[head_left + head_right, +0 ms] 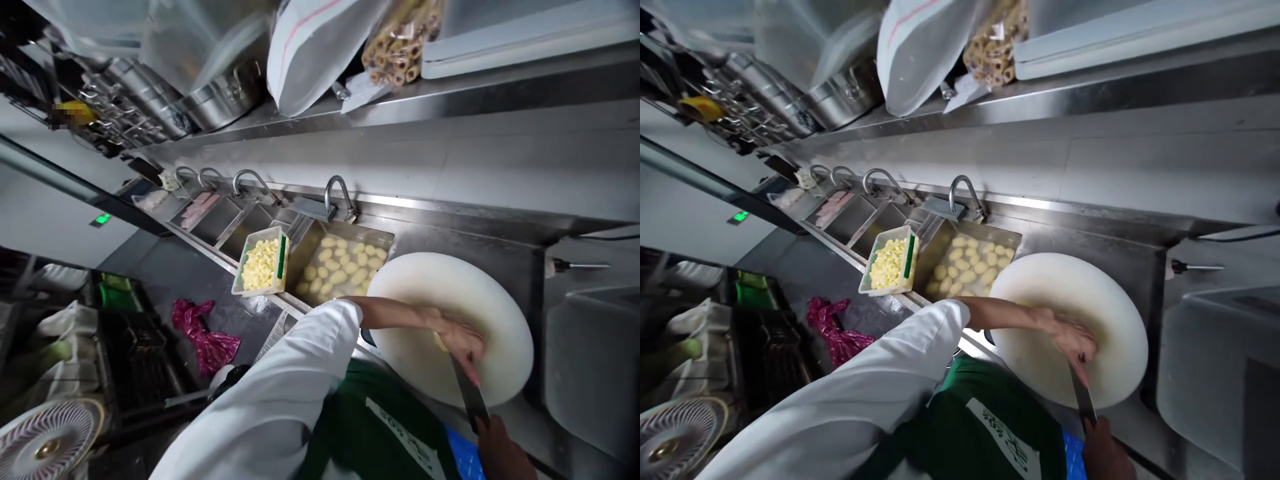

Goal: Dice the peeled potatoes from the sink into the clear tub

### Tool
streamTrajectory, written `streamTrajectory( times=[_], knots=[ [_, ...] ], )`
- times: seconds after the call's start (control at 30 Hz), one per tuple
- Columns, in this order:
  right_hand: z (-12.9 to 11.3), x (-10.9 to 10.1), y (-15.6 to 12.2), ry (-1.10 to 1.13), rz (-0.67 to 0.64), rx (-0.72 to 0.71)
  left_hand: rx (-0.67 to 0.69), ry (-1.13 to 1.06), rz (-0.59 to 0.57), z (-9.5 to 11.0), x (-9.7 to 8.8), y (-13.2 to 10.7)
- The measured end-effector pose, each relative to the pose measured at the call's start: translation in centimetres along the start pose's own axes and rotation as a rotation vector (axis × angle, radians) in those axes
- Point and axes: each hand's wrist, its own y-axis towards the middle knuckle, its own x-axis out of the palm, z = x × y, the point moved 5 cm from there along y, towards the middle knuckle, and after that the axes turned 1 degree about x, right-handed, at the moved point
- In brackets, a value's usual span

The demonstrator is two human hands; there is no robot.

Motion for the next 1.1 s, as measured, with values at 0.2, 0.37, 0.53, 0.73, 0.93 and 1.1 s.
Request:
streamTrajectory(
  times=[0.2, 0.37, 0.53, 0.73, 0.93, 1.1],
  knots=[
    [-0.4, -1.1, -0.2, -0.006, 0.009, 0.037, 0.091, -0.133, 0.188, -0.4, -0.7, -1.0],
    [-1.4, -2.1, -1.0, -0.052, 0.102, -0.009, 0.128, -0.277, 0.177, 2.0, 4.2, -4.3],
    [-3.3, -3.8, -3.0, -0.057, 0.084, 0.049, 0.012, -0.351, 0.138, 2.7, 7.8, -8.3],
    [-3.4, -4.6, -5.1, -0.092, 0.056, 0.108, -0.17, -0.39, 0.245, 1.2, 7.4, -10.5],
    [-2.6, -3.9, -6.7, -0.131, 0.115, 0.017, -0.105, -0.417, 0.291, 1.3, 5.7, -10.0],
    [-2.4, -4.0, -6.7, -0.184, 0.101, -0.103, -0.108, -0.412, 0.261, 1.6, 5.7, -9.2]
  ],
)
